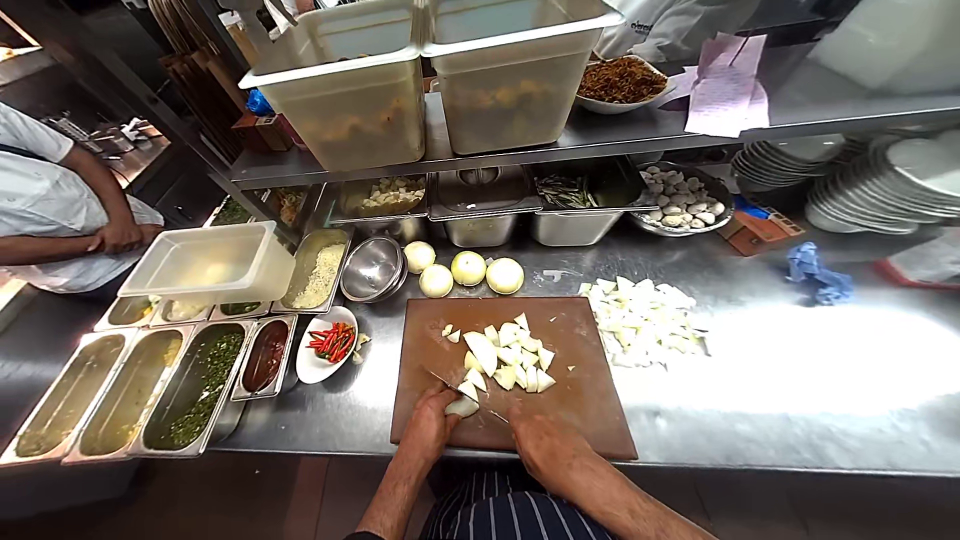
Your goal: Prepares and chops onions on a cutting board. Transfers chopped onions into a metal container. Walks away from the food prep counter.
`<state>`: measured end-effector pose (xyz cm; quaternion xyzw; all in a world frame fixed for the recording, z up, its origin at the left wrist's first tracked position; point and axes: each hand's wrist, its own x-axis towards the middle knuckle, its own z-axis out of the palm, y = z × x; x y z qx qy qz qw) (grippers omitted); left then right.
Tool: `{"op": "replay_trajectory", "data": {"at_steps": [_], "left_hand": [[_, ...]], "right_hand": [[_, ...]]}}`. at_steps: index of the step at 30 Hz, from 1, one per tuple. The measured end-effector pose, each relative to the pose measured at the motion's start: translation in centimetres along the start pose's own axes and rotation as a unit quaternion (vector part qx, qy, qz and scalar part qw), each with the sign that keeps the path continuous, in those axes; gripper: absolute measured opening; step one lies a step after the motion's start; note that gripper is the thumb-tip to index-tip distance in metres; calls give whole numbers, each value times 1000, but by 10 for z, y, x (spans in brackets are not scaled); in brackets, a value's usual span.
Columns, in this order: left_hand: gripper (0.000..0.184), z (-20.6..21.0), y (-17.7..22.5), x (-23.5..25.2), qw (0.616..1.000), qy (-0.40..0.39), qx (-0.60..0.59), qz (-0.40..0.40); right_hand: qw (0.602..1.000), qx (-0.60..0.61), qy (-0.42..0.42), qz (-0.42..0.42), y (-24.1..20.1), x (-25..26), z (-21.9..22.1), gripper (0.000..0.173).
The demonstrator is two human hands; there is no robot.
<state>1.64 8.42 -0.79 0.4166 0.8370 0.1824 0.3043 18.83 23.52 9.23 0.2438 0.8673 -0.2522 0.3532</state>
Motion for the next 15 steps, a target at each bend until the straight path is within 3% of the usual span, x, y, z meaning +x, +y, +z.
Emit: {"op": "replay_trajectory", "data": {"at_steps": [3, 7, 12, 15], "left_hand": [[35, 5, -2, -6, 1000, 13, -2, -7], [39, 13, 8, -20, 998, 32, -7, -46], [55, 34, 28, -12, 992, 63, 41, -98], [60, 37, 30, -10, 990, 54, 66, -116]], "right_hand": [[996, 35, 76, -45, 15, 45, 41, 34], [986, 68, 110, -104, 28, 47, 43, 38], [999, 26, 26, -19, 3, -1, 8, 35], [999, 29, 37, -15, 4, 19, 24, 34]]}}
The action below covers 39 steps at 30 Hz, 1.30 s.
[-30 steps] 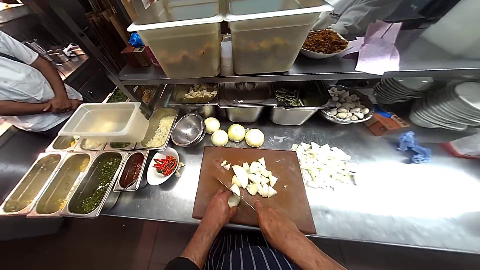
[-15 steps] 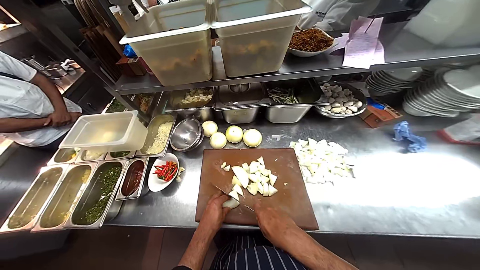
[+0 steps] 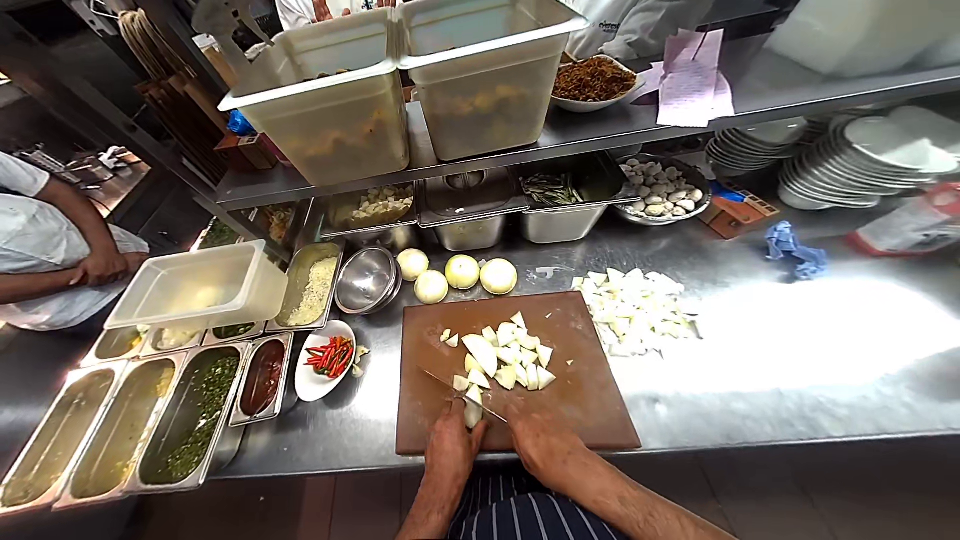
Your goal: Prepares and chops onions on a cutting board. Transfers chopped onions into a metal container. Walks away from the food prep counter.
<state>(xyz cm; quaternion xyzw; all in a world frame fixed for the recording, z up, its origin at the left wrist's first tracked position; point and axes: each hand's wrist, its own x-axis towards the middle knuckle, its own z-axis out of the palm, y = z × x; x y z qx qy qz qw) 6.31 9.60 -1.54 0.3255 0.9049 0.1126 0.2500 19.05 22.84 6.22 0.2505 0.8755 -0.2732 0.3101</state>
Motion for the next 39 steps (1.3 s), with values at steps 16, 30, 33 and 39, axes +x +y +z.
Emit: {"op": "replay_trajectory", "data": {"at_steps": [16, 30, 33, 39], "left_hand": [[26, 11, -28, -10, 992, 95, -32, 72], [49, -55, 10, 133, 966, -138, -8, 220], [51, -61, 15, 143, 944, -178, 53, 273], [36, -75, 18, 152, 924, -208, 112, 299]], "right_hand": [[994, 49, 51, -82, 8, 33, 42, 35], [859, 505, -62, -49, 164, -68, 15, 24], [886, 437, -144, -59, 182, -82, 11, 22], [966, 174, -104, -160, 113, -38, 18, 33]]}}
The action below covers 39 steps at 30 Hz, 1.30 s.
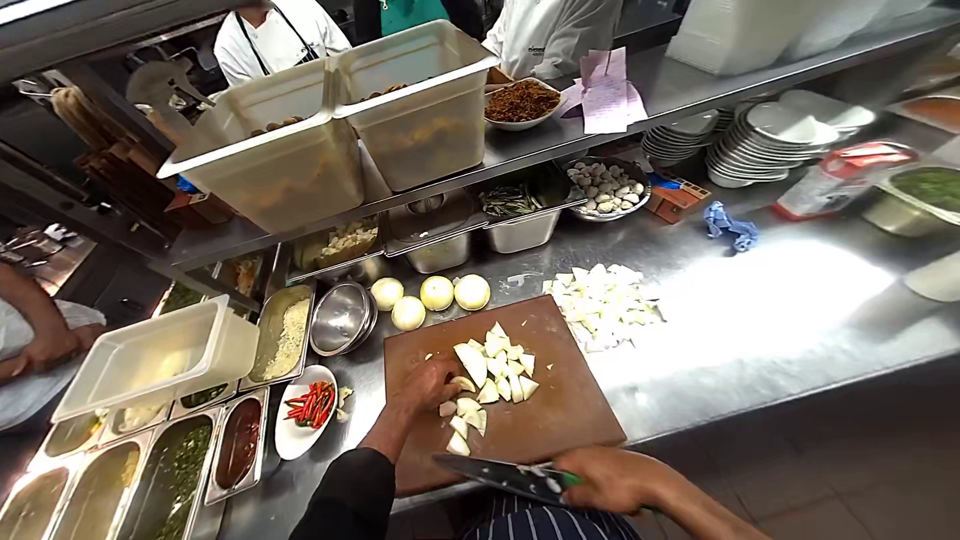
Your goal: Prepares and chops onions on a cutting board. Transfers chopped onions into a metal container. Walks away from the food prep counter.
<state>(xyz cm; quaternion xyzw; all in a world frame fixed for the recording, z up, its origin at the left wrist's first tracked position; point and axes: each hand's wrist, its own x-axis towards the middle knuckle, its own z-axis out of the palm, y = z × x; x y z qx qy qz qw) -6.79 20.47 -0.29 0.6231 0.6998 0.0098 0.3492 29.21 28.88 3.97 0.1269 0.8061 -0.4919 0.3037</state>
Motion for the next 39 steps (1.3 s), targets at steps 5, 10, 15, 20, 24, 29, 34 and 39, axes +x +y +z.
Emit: {"op": "replay_trajectory", "data": {"at_steps": [5, 10, 15, 20, 24, 29, 34, 39], "left_hand": [[40, -9, 1, -55, 972, 36, -153, -174], [42, 83, 45, -86, 924, 225, -80, -300], [56, 125, 48, -84, 896, 356, -75, -255], [23, 135, 37, -78, 908, 394, -84, -111], [16, 139, 38, -76, 901, 418, -69, -96], [15, 128, 23, -75, 900, 421, -89, -76], [34, 98, 10, -71, 941, 315, -115, -42], [24, 121, 23, -68, 934, 336, -106, -54]], "right_hand": [[997, 37, 25, 64, -17, 37, 2, 38], [978, 29, 153, 142, -27, 35, 0, 39], [972, -76, 189, 121, -62, 49, 21, 40], [974, -113, 143, 136, -81, 49, 19, 38], [975, -105, 134, 142, -73, 69, 26, 37], [967, -12, 244, 75, -43, 83, 37, 40], [967, 12, 234, 105, -41, 46, 18, 40], [973, -51, 191, 118, -51, 33, 12, 38]]}}
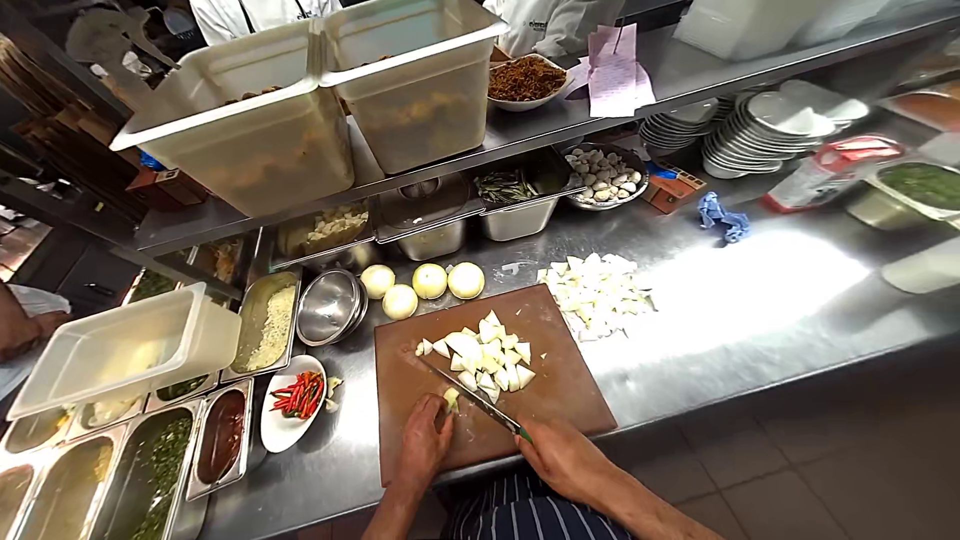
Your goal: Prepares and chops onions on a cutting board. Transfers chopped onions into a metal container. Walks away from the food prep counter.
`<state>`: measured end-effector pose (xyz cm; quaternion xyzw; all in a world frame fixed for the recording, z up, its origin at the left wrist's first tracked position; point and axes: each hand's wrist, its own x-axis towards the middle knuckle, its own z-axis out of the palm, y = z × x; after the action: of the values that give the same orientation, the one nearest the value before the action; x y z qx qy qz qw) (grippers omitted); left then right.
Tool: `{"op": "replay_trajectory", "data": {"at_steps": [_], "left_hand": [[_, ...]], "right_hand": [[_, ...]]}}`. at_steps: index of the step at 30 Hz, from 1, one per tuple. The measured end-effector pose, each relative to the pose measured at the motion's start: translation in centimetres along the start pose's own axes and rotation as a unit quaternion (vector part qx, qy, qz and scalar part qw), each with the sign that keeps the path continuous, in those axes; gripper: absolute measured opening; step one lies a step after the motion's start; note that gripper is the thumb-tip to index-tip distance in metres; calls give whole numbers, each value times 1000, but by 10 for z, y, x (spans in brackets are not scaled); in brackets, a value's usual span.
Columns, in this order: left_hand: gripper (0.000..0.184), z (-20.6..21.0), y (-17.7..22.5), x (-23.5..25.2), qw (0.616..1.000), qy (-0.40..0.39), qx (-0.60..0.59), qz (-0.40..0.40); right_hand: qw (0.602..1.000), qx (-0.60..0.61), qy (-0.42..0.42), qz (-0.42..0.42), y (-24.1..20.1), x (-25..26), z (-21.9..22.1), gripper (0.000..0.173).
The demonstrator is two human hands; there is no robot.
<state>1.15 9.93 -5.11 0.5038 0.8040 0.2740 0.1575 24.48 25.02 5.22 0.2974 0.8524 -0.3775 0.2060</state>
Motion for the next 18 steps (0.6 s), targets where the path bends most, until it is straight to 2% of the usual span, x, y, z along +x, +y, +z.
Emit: {"op": "replay_trajectory", "data": {"at_steps": [5, 7, 10, 14, 18], "left_hand": [[38, 11, 12, -8, 997, 75, 28, -20], [33, 15, 13, -5, 995, 88, 51, -17], [25, 16, 15, 0, 993, 80, 79, -28], [24, 14, 19, 3, 993, 66, 91, -39], [24, 15, 24, 2, 991, 55, 106, -52]], "right_hand": [[997, -62, -42, 14, -19, -3, -10, 35], [996, -75, -49, 26, -24, -3, -14, 36], [993, -89, -67, 43, -33, -5, -27, 36], [990, -104, -80, 54, -40, 0, -34, 36], [996, -79, -47, 17, -20, 35, 1, 35]]}}
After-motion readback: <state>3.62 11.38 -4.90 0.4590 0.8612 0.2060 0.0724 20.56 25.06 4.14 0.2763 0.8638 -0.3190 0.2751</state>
